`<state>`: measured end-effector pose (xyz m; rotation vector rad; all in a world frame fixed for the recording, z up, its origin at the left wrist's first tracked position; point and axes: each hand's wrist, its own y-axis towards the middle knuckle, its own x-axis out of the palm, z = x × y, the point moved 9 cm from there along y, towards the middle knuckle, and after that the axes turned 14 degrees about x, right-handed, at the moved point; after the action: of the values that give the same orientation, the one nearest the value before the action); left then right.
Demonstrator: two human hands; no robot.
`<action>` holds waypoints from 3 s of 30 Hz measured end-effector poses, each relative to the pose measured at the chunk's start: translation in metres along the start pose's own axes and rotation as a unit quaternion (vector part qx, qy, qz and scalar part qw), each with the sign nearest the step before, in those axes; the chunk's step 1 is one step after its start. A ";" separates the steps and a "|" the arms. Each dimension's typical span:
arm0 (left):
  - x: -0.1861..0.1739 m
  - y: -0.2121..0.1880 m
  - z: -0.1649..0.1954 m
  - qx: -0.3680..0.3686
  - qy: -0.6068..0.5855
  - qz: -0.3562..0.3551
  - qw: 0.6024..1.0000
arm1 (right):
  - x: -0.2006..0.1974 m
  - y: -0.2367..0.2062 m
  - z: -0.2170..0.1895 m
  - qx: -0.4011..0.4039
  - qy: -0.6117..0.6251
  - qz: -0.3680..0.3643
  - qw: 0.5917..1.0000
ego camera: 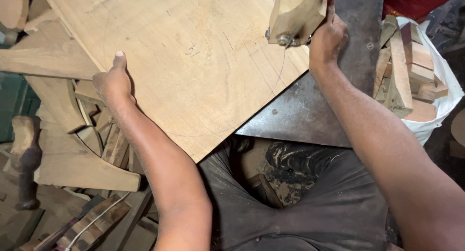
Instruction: The person guides a wooden board against a bandsaw blade to cut along a curved pencil mark. They use their hands to steer the wood through the machine until the rounded piece is separated from the scrap material.
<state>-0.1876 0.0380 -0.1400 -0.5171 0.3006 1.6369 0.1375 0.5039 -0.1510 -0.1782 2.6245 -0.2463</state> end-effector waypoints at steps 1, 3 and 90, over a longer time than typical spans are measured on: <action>0.001 0.000 -0.003 -0.005 0.003 0.000 1.000 | 0.001 0.001 0.001 -0.005 0.012 -0.013 1.000; 0.002 0.001 -0.005 -0.008 0.002 0.003 1.000 | 0.003 0.002 -0.001 -0.029 0.043 -0.034 0.998; 0.031 0.023 -0.025 0.071 -0.037 0.001 0.997 | 0.012 0.053 0.038 -0.119 0.262 -0.100 0.953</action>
<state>-0.2080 0.0497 -0.1797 -0.3483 0.3600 1.6201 0.1408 0.5485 -0.2005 -0.5266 3.1640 -0.0438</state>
